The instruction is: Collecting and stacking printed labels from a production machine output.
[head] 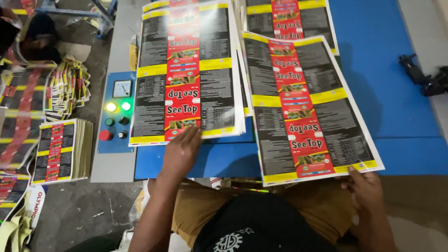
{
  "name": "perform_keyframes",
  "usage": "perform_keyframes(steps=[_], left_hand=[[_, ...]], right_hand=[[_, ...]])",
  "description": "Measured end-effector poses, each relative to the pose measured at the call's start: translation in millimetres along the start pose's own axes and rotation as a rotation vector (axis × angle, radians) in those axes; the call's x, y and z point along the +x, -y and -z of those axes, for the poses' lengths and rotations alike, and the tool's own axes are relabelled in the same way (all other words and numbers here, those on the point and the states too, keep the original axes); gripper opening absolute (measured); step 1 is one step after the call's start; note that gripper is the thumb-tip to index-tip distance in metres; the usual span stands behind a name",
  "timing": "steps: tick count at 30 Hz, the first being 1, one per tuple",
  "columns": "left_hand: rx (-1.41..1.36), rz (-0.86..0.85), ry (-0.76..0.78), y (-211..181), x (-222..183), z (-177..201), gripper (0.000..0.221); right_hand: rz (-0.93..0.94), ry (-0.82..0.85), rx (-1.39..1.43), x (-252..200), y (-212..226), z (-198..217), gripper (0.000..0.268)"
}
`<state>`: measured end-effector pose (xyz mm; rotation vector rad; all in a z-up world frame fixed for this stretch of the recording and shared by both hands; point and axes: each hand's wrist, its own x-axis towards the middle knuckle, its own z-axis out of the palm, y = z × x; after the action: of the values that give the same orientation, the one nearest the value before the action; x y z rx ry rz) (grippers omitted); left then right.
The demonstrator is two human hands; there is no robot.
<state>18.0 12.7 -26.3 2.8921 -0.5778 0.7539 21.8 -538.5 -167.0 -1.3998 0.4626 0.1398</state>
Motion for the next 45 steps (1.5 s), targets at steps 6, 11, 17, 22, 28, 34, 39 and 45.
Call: perform_keyframes(steps=[6,11,17,22,28,34,39,45], left_hand=[[-0.118,0.268,-0.008,1,21,22,0.012],[-0.193,0.221,0.027,-4,30,35,0.014],[-0.184,0.220,0.047,-5,22,33,0.016],[-0.164,0.270,0.014,-2,17,27,0.017],[-0.167,0.358,-0.016,-5,25,36,0.016],[-0.175,0.393,-0.035,-10,25,33,0.018],[-0.136,0.357,-0.226,-21,24,34,0.022],[-0.290,0.083,-0.273,-82,45,-16,0.030]], right_hand=[[-0.037,-0.152,-0.118,4,-22,23,0.016],[0.071,-0.027,-0.151,24,3,-25,0.017],[0.112,0.029,-0.170,55,52,-80,0.019],[0.087,0.029,-0.141,109,51,-85,0.020],[0.110,0.111,-0.080,160,56,-100,0.021],[0.071,0.136,-0.090,219,70,-123,0.026],[0.065,0.122,-0.069,175,76,-140,0.047],[0.019,0.692,-0.206,23,67,-212,0.055]])
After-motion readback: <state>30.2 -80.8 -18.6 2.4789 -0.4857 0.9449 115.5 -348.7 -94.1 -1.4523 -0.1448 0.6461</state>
